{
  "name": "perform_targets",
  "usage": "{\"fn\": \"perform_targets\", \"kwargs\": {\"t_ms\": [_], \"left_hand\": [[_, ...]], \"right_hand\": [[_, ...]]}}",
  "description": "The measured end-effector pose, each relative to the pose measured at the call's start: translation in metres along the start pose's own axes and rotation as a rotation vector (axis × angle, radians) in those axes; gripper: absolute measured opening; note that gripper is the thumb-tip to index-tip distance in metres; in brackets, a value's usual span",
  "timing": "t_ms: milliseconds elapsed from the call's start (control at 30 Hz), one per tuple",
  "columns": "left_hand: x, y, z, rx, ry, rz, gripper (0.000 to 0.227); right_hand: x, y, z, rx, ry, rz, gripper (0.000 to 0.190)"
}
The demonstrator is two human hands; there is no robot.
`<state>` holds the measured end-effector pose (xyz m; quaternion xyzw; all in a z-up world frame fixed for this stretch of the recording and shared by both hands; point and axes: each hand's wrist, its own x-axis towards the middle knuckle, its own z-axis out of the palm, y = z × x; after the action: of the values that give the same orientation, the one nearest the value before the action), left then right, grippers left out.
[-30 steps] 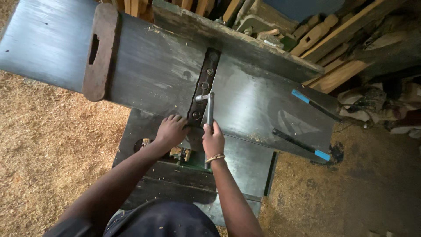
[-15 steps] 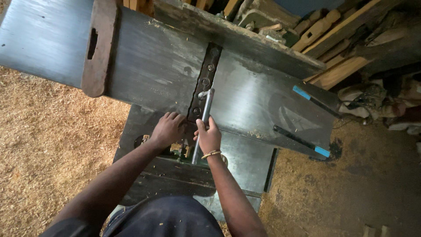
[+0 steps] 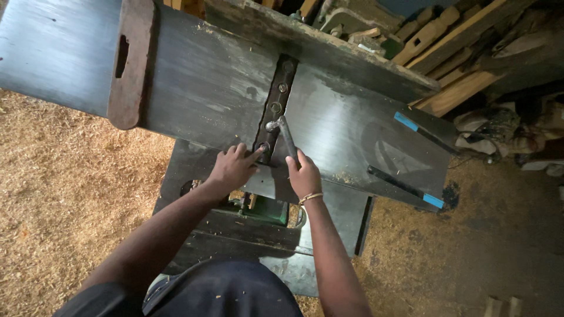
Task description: The person uses a socket wrench to tighten bolts on a metal machine table. They repeatedly reposition the wrench and apply torque to secure the fasteners on the machine's surface.
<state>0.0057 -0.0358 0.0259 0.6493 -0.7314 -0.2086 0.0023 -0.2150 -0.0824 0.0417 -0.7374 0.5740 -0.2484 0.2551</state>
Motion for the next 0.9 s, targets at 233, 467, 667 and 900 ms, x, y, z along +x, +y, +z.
{"fn": "perform_targets", "kwargs": {"t_ms": [233, 467, 667, 900], "left_hand": [[-0.001, -0.001, 0.009, -0.04, 0.017, -0.011, 0.067], [0.002, -0.005, 0.012, -0.055, 0.089, 0.031, 0.069], [0.006, -0.004, 0.002, -0.043, 0.025, -0.006, 0.067], [0.001, -0.003, 0.011, -0.097, 0.002, -0.032, 0.065]], "right_hand": [[-0.015, -0.045, 0.01, 0.296, -0.309, 0.534, 0.044], [0.003, -0.012, 0.006, -0.12, -0.226, 0.284, 0.046], [0.069, 0.029, -0.015, -0.543, -0.058, -0.062, 0.028], [0.119, 0.053, 0.01, -0.419, 0.094, -0.185, 0.027]]}}
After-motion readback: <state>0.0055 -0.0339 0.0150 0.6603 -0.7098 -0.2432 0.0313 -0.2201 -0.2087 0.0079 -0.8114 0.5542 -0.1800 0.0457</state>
